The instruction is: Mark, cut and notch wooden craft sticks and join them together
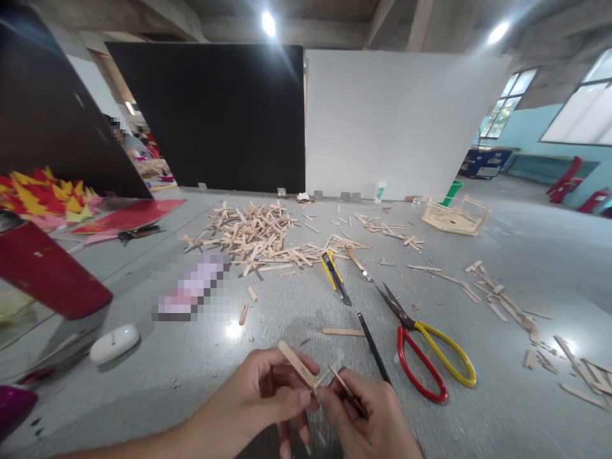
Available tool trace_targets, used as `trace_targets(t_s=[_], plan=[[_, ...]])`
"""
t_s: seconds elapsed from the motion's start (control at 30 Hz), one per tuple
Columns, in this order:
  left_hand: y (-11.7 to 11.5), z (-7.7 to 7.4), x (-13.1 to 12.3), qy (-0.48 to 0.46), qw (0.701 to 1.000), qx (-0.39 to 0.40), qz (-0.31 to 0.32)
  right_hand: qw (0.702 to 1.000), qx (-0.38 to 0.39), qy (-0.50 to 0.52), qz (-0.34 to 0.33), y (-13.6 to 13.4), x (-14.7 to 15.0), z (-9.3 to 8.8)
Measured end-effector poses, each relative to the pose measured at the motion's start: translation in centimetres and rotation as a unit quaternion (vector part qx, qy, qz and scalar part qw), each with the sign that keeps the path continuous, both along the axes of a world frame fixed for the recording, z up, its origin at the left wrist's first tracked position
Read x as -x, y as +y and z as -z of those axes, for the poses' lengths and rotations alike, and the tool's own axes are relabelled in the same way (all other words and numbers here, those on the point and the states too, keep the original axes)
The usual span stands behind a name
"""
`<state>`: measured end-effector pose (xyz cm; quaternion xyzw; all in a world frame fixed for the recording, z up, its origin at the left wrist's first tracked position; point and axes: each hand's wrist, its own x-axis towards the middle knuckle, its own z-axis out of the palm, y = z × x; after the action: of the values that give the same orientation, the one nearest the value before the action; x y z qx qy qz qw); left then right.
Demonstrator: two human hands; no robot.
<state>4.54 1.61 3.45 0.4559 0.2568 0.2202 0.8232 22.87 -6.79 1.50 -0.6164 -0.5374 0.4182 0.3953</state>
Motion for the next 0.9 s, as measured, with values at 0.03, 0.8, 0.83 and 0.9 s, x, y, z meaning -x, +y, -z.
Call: trace_targets(t_s=[0.03,0.8,0.83,0.9], plan=[[0.0,0.1,0.0,-0.006,1.000,-0.003,-0.002,1.000,0.000,-0.003,0.002,0.1,-0.1,0.0],[0.2,0.3,0.2,-0.032,0.999,0.000,-0.037,0.999,0.028,0.030,-0.014,0.5,-1.1,-0.4],[0.2,0.3,0.2,-0.032,0.999,-0.002,-0.033,0.999,0.022,0.028,-0.010,0.5,-1.0,-0.5],[0.2,0.3,0.1,-0.026,0.999,-0.007,-0.024,1.000,0.010,0.023,0.000,0.4,-0.8,-0.5]])
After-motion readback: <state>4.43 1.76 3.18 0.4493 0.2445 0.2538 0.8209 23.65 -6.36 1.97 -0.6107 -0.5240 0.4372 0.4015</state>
